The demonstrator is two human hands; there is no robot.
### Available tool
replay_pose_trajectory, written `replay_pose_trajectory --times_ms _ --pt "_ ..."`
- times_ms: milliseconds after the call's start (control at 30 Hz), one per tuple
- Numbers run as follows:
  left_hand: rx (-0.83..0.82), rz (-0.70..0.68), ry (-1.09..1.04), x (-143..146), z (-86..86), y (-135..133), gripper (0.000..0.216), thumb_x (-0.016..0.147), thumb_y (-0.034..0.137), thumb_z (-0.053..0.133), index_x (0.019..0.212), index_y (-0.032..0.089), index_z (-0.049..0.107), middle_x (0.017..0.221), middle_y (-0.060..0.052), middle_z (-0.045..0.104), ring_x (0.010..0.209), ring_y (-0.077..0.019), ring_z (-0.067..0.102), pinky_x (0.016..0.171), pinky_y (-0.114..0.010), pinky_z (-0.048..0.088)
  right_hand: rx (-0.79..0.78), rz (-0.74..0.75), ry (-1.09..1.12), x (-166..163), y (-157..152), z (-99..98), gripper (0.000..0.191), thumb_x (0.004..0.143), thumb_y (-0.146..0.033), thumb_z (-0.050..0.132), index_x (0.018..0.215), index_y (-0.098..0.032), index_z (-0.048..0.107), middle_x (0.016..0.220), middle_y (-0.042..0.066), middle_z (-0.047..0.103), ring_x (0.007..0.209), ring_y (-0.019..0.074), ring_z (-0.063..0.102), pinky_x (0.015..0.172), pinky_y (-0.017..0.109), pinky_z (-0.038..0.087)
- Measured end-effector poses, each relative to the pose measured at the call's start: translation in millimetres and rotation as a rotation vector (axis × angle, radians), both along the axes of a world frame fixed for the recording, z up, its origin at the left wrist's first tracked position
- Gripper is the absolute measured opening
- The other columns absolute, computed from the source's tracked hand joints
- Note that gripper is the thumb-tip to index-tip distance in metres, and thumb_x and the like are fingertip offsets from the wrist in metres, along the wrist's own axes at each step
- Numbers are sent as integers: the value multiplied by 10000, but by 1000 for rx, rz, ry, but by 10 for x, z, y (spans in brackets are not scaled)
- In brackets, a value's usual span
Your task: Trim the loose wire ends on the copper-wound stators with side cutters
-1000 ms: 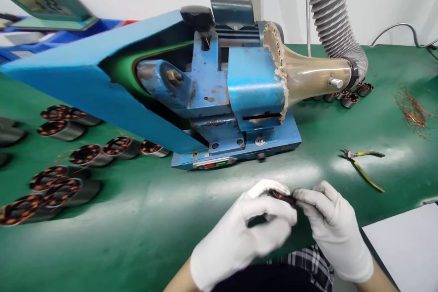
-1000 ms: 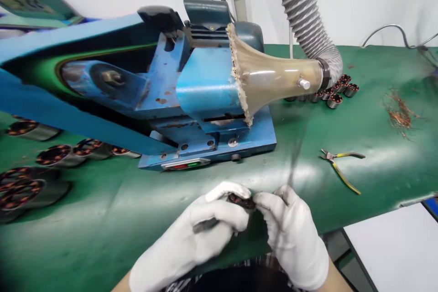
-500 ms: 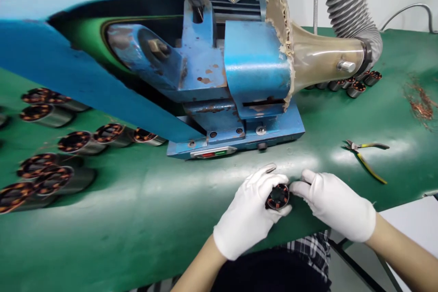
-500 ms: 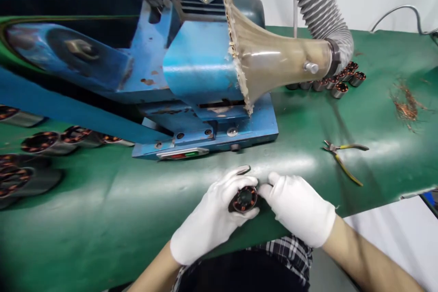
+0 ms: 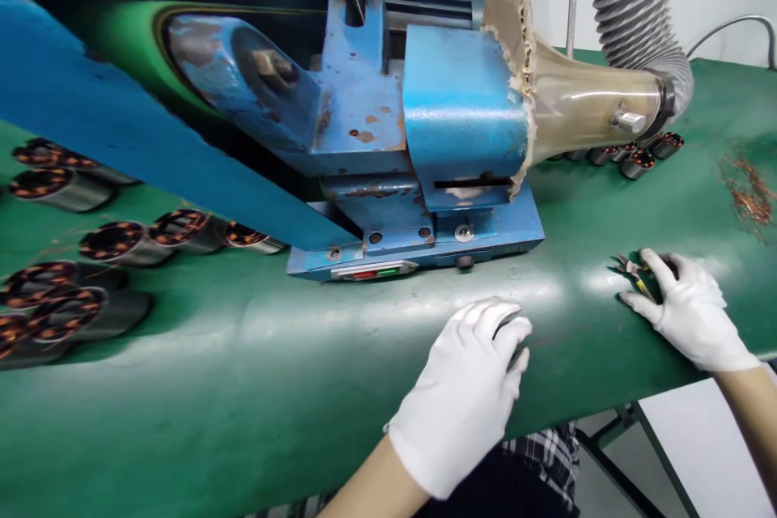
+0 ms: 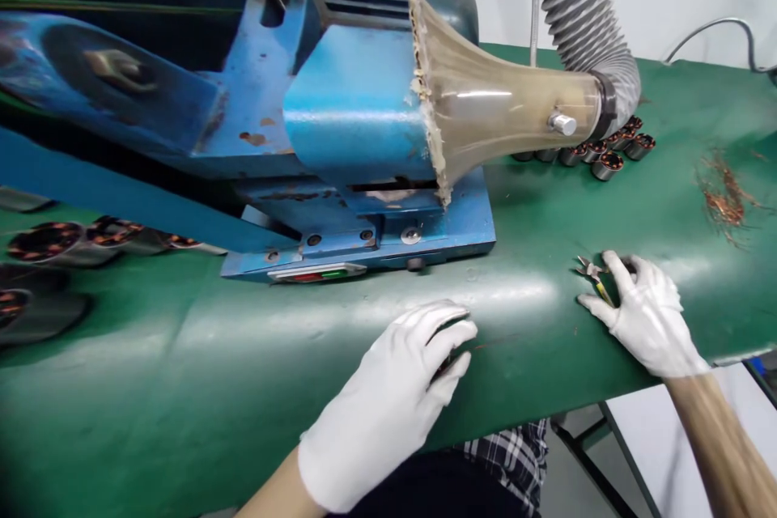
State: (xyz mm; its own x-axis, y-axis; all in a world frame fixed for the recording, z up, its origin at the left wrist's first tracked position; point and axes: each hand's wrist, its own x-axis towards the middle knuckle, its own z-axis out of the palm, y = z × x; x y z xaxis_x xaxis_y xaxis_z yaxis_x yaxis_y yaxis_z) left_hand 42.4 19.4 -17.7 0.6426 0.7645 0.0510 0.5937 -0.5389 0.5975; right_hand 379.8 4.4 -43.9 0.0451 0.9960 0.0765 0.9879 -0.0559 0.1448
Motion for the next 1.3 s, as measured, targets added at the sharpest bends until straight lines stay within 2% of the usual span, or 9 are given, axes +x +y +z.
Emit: replay_pose_trajectory --times_ms 133,200,267,400,467,600,867,1000,1300 --pt "-99 9 43 93 -5 -50 249 819 85 454 969 223 596 1012 -9 639 888 -215 566 796 -426 473 174 -442 232 -303 -110 -22 472 774 -432 591 1115 -107 600 1022 214 611 907 394 601 754 495 455" --pt "-105 22 52 125 -3 -100 243 811 82 432 937 216 592 955 -11 630 840 -219 534 762 -429 450 226 -532 366 -477 -253 42 439 769 -367 546 1128 -119 593 1078 189 613 923 351 613 778 463 478" --pt "-103 14 66 157 0 -149 224 812 82 407 878 206 581 893 -17 614 783 -219 495 718 -428 431 54 -482 610 -686 -446 149 423 801 -376 499 1156 -168 596 1062 129 651 915 288 635 782 400 507" --pt "-67 16 43 203 -21 -209 206 838 91 379 835 199 554 846 -21 594 756 -216 462 690 -419 410 -649 -359 1275 -1169 -748 407 337 793 -396 544 1017 -185 682 881 80 708 828 257 654 805 382 523" --pt "-47 14 34 208 -40 -220 203 848 97 374 843 194 552 854 -26 597 764 -217 465 699 -422 407 -766 -342 1301 -1362 -775 500 281 798 -369 544 943 -185 699 868 79 700 854 260 638 862 398 501" --pt "-47 19 38 200 -57 -230 209 847 96 369 832 187 557 854 -37 599 772 -221 478 711 -427 410 -725 -363 1246 -1538 -695 556 311 823 -360 528 1040 -191 673 1019 91 675 1027 275 588 981 404 425" --pt "-36 29 29 205 -60 -228 207 822 84 383 829 193 558 850 -39 615 757 -228 503 688 -432 427 -793 -338 1201 -1534 -682 548 340 862 -315 476 1123 -178 645 1110 110 663 1017 263 609 1048 425 355" --pt "-16 24 33 201 -63 -230 198 827 95 396 827 191 569 850 -45 624 764 -233 518 693 -441 451 -723 -339 1270 -1503 -762 451 364 861 -356 510 1173 -193 601 1148 102 642 1117 270 563 1062 410 342" --pt "43 0 88 219 -58 -213 213 806 74 404 833 175 590 840 -66 628 747 -243 531 671 -450 478 -612 -441 1422 -1636 -729 326 250 871 -356 531 970 -171 667 877 52 690 856 224 632 833 324 505"
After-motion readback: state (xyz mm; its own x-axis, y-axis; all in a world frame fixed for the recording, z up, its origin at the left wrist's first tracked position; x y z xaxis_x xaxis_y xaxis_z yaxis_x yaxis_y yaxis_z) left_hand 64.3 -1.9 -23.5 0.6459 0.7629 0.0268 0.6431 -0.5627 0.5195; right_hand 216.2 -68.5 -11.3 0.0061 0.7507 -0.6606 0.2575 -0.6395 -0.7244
